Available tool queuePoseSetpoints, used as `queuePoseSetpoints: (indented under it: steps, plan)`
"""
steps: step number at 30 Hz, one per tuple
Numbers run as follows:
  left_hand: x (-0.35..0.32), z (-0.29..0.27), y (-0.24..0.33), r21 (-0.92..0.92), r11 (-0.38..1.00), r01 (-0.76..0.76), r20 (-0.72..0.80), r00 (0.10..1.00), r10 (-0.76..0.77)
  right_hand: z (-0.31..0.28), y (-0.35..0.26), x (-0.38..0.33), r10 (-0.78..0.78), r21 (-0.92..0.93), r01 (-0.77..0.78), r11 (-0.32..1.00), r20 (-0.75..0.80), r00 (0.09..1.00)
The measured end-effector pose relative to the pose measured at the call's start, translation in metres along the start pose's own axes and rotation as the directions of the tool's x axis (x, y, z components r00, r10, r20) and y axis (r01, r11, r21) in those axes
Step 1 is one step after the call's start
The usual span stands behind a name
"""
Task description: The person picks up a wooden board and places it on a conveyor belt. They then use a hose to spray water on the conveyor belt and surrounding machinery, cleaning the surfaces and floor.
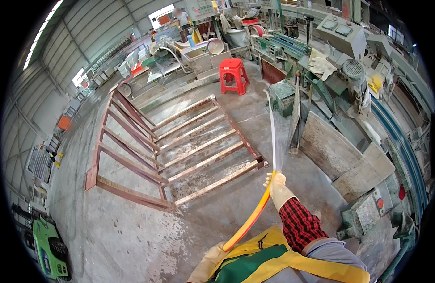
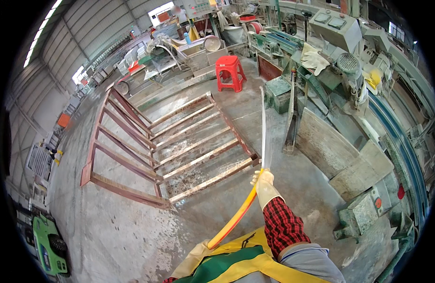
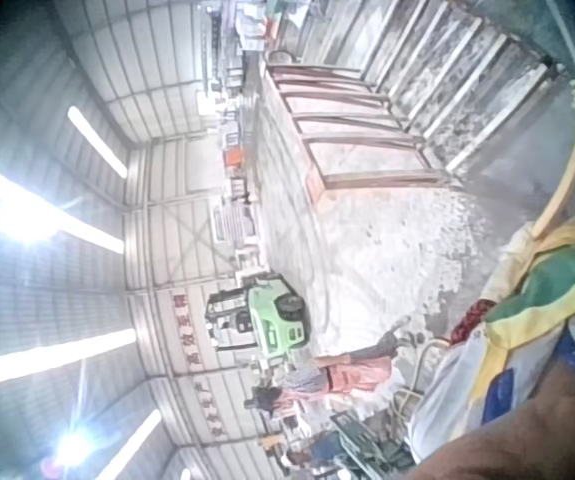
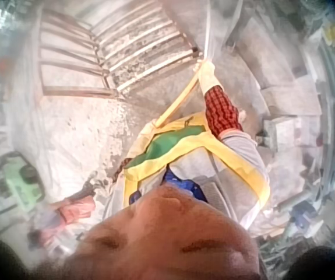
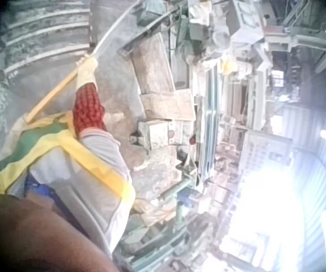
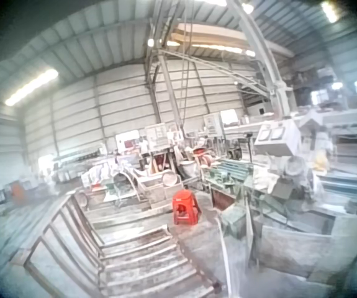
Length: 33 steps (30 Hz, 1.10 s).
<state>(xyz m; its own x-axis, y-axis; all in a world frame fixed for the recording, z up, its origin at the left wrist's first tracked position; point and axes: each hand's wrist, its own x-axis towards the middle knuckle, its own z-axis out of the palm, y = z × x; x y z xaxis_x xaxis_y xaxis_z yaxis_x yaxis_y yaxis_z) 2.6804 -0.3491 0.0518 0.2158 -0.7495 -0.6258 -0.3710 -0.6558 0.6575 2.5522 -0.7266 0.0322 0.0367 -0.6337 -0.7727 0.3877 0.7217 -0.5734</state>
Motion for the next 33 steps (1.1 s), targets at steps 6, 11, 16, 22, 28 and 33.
queuePoseSetpoints:
  steps: [6,11,16,22,28,33]
  plan:
    - [-0.024,-0.013,0.035,-0.015,1.000,0.022,0.083,0.996,-0.021,-0.026,0.014,0.006,0.051,0.034,-0.050,0.998,-0.031,0.998]
    - [-0.038,-0.018,0.027,0.082,0.992,-0.091,-0.026,0.995,0.094,-0.035,0.029,0.003,0.044,0.047,-0.042,0.998,-0.033,0.998]
    - [-0.042,-0.017,0.020,0.099,0.993,-0.065,-0.003,0.998,0.065,-0.021,0.024,-0.012,0.030,-0.002,-0.030,1.000,-0.023,0.999]
    - [-0.040,-0.020,0.016,0.122,0.990,-0.068,0.081,0.995,0.058,-0.030,0.027,-0.019,0.016,-0.074,-0.015,0.997,0.023,1.000]
    - [-0.028,-0.011,-0.037,-0.150,0.957,-0.249,0.096,0.960,0.264,-0.048,0.038,-0.028,-0.004,-0.191,0.002,0.982,-0.010,1.000]
    - [-0.039,-0.009,-0.026,-0.224,0.969,-0.103,0.159,0.977,0.140,-0.055,0.044,-0.031,-0.039,-0.190,0.037,0.981,-0.006,0.999]
